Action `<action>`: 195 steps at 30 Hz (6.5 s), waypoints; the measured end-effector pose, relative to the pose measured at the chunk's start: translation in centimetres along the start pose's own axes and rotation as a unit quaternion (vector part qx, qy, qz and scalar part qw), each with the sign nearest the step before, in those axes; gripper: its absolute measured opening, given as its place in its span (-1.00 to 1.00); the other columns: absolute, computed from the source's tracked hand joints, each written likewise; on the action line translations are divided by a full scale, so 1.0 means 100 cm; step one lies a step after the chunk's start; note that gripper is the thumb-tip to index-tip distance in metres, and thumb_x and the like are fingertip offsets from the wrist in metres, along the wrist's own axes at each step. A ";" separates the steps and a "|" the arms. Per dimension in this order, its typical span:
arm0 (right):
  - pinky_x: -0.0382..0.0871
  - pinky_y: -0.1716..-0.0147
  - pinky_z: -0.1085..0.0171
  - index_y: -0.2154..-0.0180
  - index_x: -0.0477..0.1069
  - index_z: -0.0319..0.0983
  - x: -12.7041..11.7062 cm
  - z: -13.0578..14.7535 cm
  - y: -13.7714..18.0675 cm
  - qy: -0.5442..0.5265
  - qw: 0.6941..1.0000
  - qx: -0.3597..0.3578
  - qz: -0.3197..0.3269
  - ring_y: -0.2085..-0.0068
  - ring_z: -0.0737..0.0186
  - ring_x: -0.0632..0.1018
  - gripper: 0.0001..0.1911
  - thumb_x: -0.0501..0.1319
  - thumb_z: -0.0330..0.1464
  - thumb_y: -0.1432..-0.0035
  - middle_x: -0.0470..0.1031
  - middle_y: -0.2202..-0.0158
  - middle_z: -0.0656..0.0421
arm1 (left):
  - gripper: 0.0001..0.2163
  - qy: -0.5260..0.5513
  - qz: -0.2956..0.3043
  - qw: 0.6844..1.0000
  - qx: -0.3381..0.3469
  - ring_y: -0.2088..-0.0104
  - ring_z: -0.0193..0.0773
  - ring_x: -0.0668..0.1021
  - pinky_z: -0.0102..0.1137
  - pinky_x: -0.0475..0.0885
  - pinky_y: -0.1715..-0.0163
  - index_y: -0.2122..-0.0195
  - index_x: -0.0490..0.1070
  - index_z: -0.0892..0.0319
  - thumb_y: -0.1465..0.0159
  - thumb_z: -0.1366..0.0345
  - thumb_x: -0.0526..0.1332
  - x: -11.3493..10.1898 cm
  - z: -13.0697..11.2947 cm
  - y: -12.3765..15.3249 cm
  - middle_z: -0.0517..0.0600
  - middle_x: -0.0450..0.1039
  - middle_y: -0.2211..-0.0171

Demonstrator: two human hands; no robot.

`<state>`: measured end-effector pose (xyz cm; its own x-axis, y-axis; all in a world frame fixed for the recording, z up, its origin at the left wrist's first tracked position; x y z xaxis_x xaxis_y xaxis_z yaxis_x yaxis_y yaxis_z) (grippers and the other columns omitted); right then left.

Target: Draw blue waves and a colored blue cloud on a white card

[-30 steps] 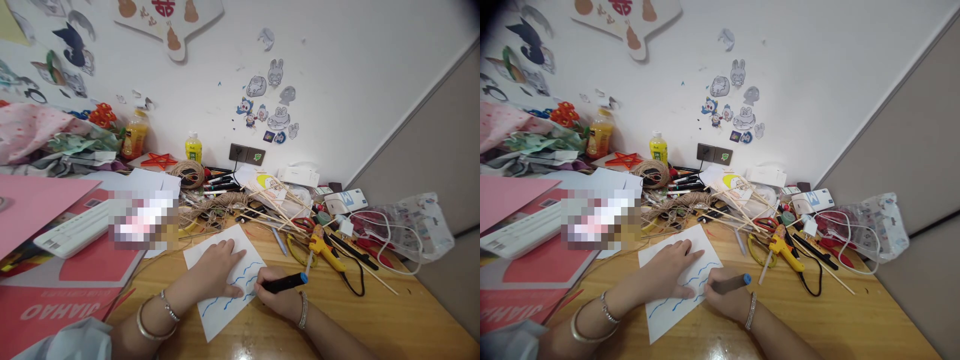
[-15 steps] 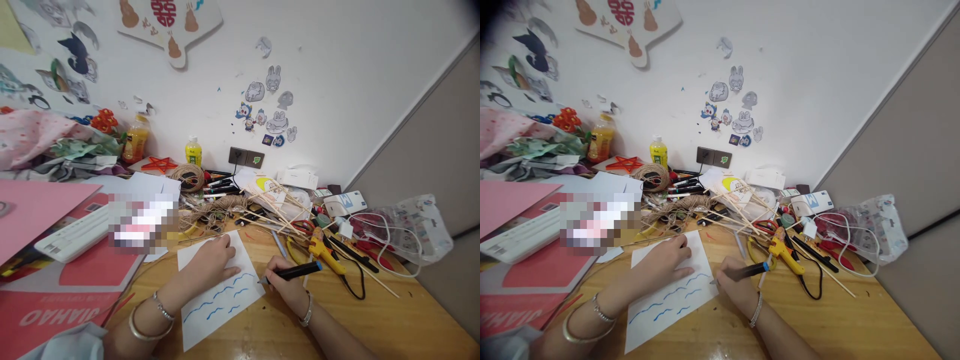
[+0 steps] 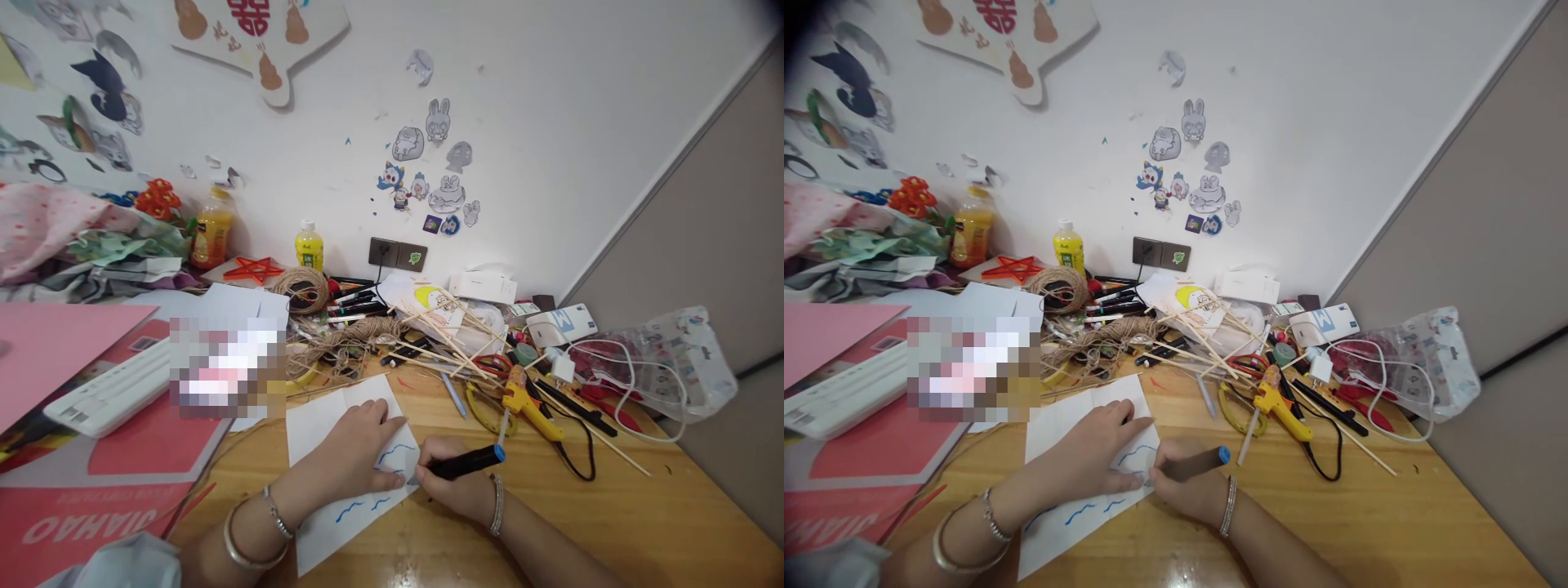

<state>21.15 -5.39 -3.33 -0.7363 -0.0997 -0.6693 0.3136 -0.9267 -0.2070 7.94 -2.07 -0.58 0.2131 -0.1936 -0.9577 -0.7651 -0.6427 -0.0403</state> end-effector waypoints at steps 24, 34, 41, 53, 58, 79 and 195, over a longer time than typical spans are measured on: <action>0.13 0.56 0.37 0.64 0.20 -0.20 -0.005 -0.005 -0.001 0.009 1.000 0.005 -0.020 0.57 0.33 0.33 -0.80 0.11 -0.42 0.03 0.29 0.66 0.29 | -0.37 -0.013 0.007 1.000 0.004 0.13 -0.02 0.39 -0.22 0.31 0.12 -0.15 0.26 0.08 -0.08 -0.02 0.31 0.003 0.000 -0.001 0.09 0.28 0.12; 0.13 0.56 0.37 0.65 0.15 -0.20 -0.010 -0.007 -0.002 0.030 0.999 0.016 -0.029 0.56 0.33 0.31 -0.77 0.10 -0.45 0.02 0.26 0.66 0.29 | -0.38 -0.015 0.015 1.000 -0.002 0.14 0.00 0.39 -0.20 0.31 0.13 -0.14 0.27 0.09 -0.09 -0.03 0.30 0.002 0.000 -0.002 0.10 0.29 0.11; 0.13 0.58 0.38 0.64 0.19 -0.21 -0.016 -0.012 -0.001 0.016 0.997 0.042 -0.057 0.56 0.35 0.29 -0.79 0.09 -0.46 0.02 0.24 0.66 0.30 | -0.37 -0.024 0.021 0.999 -0.003 0.13 0.00 0.39 -0.21 0.31 0.12 -0.15 0.26 0.07 -0.08 -0.05 0.30 0.002 0.001 -0.001 0.10 0.28 0.11; 0.12 0.61 0.34 0.67 0.10 -0.16 -0.036 -0.023 -0.005 -0.110 0.978 0.099 -0.149 0.62 0.32 0.25 -0.79 0.07 -0.41 0.09 0.15 0.70 0.32 | -0.46 0.063 0.062 0.996 -0.022 0.15 -0.10 0.45 -0.32 0.36 0.16 -0.21 0.22 -0.01 -0.19 0.07 0.22 -0.026 0.027 0.011 0.05 0.33 0.10; 0.09 0.64 0.32 0.65 0.15 -0.15 -0.049 -0.028 -0.003 -0.171 0.953 0.122 -0.216 0.66 0.33 0.23 -0.78 0.12 -0.31 0.04 0.15 0.71 0.34 | -0.28 0.043 0.148 0.986 -0.060 0.08 -0.04 0.44 -0.30 0.37 0.12 -0.19 0.25 -0.06 0.04 0.21 0.40 -0.033 0.059 0.029 0.03 0.35 0.06; 0.11 0.55 0.35 0.61 0.27 -0.21 0.025 0.018 0.007 -0.044 0.997 -0.062 0.023 0.58 0.33 0.31 -0.77 0.12 -0.29 -0.02 0.29 0.66 0.27 | -0.17 -0.025 0.080 0.996 -0.011 0.08 0.08 0.39 -0.16 0.34 0.09 -0.22 0.22 0.09 0.06 -0.15 0.34 -0.006 0.009 0.011 0.17 0.28 0.04; 0.13 0.57 0.32 0.62 0.24 -0.18 -0.034 -0.006 0.010 -0.167 0.942 0.133 -0.259 0.58 0.31 0.26 -0.74 0.15 -0.27 -0.05 0.21 0.67 0.31 | -0.15 0.003 0.097 0.995 -0.007 0.04 0.07 0.34 -0.17 0.29 0.04 -0.23 0.17 0.07 0.07 -0.09 0.38 -0.001 0.014 0.011 0.13 0.25 0.02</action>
<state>24.29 -5.73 -1.67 -0.9108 0.3231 -0.2570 -0.2675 -0.9361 -0.2286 6.19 -1.71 -0.95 0.0665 -0.3190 -0.9454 -0.7836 -0.6033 0.1484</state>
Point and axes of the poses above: each hand's wrist, its own y-axis away from the middle knuckle, its own x-axis out of the palm, z = x × y, the point moved 6 cm from there along -y, towards the middle knuckle
